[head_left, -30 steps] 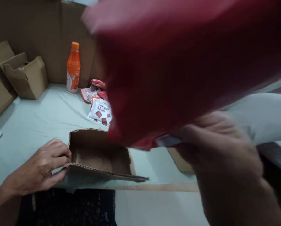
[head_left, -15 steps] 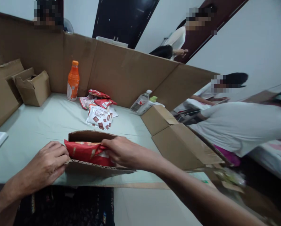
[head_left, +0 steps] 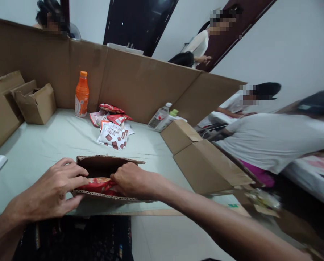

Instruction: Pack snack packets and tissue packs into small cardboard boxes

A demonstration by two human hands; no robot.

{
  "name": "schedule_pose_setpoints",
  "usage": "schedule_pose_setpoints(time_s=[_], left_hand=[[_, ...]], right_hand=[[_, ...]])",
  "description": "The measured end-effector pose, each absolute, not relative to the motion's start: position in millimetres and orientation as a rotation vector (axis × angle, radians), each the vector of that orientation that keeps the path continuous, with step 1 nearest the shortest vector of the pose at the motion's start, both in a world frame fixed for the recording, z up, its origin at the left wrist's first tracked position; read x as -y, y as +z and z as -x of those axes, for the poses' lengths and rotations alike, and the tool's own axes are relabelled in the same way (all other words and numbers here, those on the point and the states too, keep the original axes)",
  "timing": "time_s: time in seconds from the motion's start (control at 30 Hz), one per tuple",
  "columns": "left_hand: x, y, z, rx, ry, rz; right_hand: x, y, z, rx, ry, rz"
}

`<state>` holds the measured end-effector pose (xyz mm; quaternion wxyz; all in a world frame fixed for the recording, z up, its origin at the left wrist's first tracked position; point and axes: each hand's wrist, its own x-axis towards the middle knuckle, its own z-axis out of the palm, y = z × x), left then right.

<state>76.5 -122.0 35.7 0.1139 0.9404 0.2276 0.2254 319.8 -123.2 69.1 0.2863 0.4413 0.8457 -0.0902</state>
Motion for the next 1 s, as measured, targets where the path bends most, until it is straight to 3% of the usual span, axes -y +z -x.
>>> schedule_pose_setpoints(time_s=[0.17, 0.33, 0.43, 0.57, 0.7, 0.87, 1.0], left_hand=[[108, 30, -87, -0.641, 0.345, -2.729], [103, 20, -85, -0.559, 0.380, -2.733], [106, 15, -82, -0.583, 0.371, -2.705], [109, 10, -79, -0.610, 0.389, -2.685], [112, 6, -79, -0.639, 0.465, -2.678], [118, 5, -80, -0.659, 0.538, -2.686], [120, 9, -83, -0.678, 0.539, -2.675]], right_hand=[[133, 62, -324, -2.354, -0.086, -1.194], [151, 71, -360, -2.409, 0.018, -1.470], [163, 80, -400, -2.444, -0.169, -1.627], [158, 80, -450, -2.690, -0.682, -1.954], [110, 63, -466, -2.813, -0.712, -2.379], [2, 18, -444, -2.481, -0.416, -2.327], [-66, -22, -425, -2.336, -0.371, -2.338]])
